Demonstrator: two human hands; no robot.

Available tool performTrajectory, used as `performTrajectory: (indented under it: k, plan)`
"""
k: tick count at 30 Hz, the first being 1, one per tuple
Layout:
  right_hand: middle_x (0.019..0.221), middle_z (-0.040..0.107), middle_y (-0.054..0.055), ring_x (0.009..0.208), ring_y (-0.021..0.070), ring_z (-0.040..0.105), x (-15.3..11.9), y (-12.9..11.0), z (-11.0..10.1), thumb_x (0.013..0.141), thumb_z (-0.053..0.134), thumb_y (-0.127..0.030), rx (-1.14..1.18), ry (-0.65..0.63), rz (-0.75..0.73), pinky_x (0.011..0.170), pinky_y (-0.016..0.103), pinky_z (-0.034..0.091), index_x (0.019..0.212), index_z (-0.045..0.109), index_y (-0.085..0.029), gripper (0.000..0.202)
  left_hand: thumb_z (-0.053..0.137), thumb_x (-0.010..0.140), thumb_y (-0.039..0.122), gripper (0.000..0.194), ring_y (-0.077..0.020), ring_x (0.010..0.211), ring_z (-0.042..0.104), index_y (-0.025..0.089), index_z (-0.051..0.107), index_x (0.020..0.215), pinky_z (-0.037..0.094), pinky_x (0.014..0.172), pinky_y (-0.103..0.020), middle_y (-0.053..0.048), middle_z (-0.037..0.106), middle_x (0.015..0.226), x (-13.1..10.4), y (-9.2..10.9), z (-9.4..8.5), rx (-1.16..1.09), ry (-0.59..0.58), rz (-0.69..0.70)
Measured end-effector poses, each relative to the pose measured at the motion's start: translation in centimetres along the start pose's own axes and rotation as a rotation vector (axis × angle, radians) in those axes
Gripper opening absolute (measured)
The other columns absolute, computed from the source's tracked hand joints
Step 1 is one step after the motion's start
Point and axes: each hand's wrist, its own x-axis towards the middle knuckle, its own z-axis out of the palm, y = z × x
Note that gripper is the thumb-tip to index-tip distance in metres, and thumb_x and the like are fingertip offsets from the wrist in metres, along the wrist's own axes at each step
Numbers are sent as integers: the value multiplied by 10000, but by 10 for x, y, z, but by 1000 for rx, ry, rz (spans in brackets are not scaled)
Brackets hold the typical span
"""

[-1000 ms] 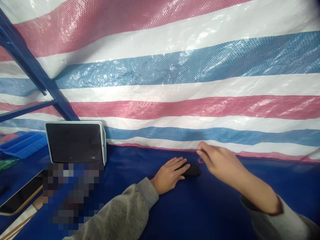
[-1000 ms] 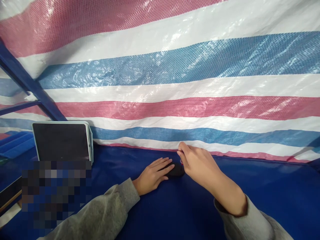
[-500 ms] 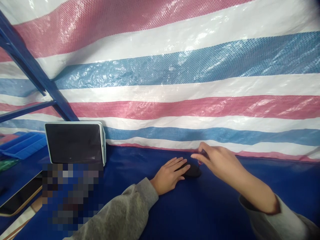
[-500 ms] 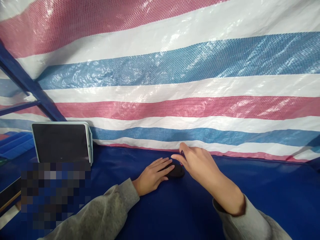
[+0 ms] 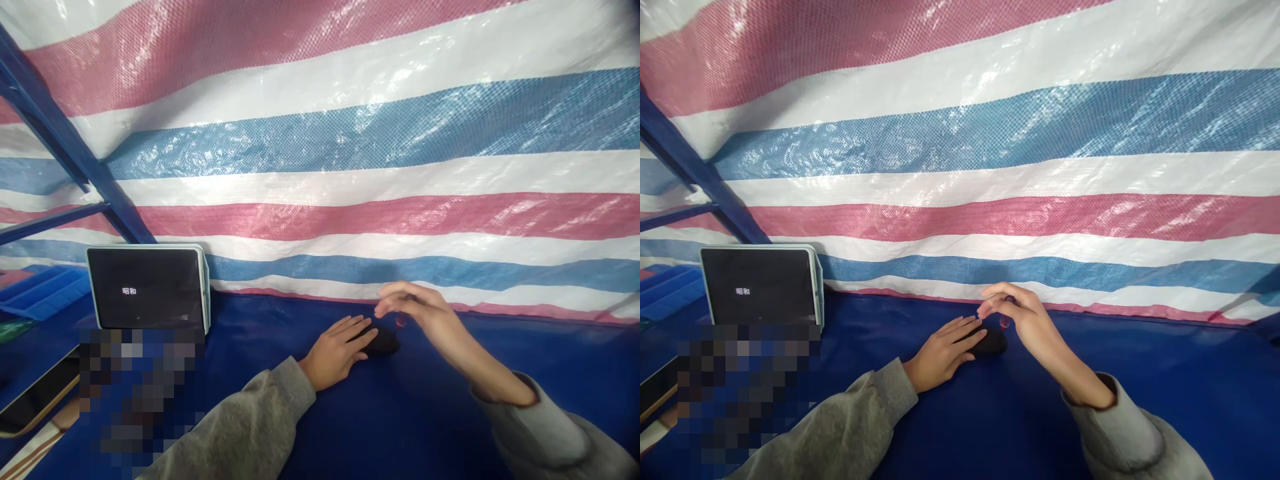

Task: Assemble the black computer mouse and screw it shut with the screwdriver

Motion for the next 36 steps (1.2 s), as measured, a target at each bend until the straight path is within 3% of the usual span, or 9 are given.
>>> performTrajectory:
  k: [3,6,8,13,20,26,36]
  plan:
    - [480,435,-66,493,121,454,5,12,10,789,617,-321,266,132,2,599,297,403,835,644,-208,125,444,1003,307,470,-199,1422,311,227,345,1455,293,1182,-421,-61,394,1501,0,0,1,1,1,3]
    - [496,304,-73,457,91,306,7,18,17,852,524,-463,451,200,12,561,287,376,678,593,-201,322,444,1003,304,469,-204,1417,322,231,344,1456,304,1175,-424,-66,399,1498,0,0,1,4,2,8]
    - [525,328,-51,490,103,346,7,18,16,882,460,-486,499,198,10,584,292,387,614,556,-199,404,446,1003,307,471,-206,1412,331,232,343,1456,310,1172,-424,-69,405,1494,0,0,1,7,6,4]
    - [548,449,-2,587,153,495,4,15,10,860,495,-375,434,208,-63,650,320,421,544,534,-195,365,447,1002,300,456,-204,1419,316,226,364,1444,290,1181,-426,-67,408,1492,0,0,0,11,8,16]
    - [501,273,-56,456,117,279,3,17,16,876,440,-379,420,269,-105,504,302,344,574,471,-220,343,437,1006,297,449,-203,1418,319,222,365,1443,291,1179,-430,-66,399,1498,1,2,-1,-1,-2,16]
    - [577,376,-11,576,162,444,1,13,17,837,449,-318,390,353,-151,631,343,436,567,463,-218,288,431,1008,310,457,-205,1413,330,223,353,1450,302,1175,-425,-72,396,1499,1,2,-3,1,-7,2]
    - [597,380,-11,584,166,447,2,13,18,802,465,-323,325,361,-207,677,371,458,557,373,-228,278,445,1003,293,450,-204,1419,317,217,372,1441,288,1180,-430,-69,390,1503,1,2,-2,-9,-4,9]
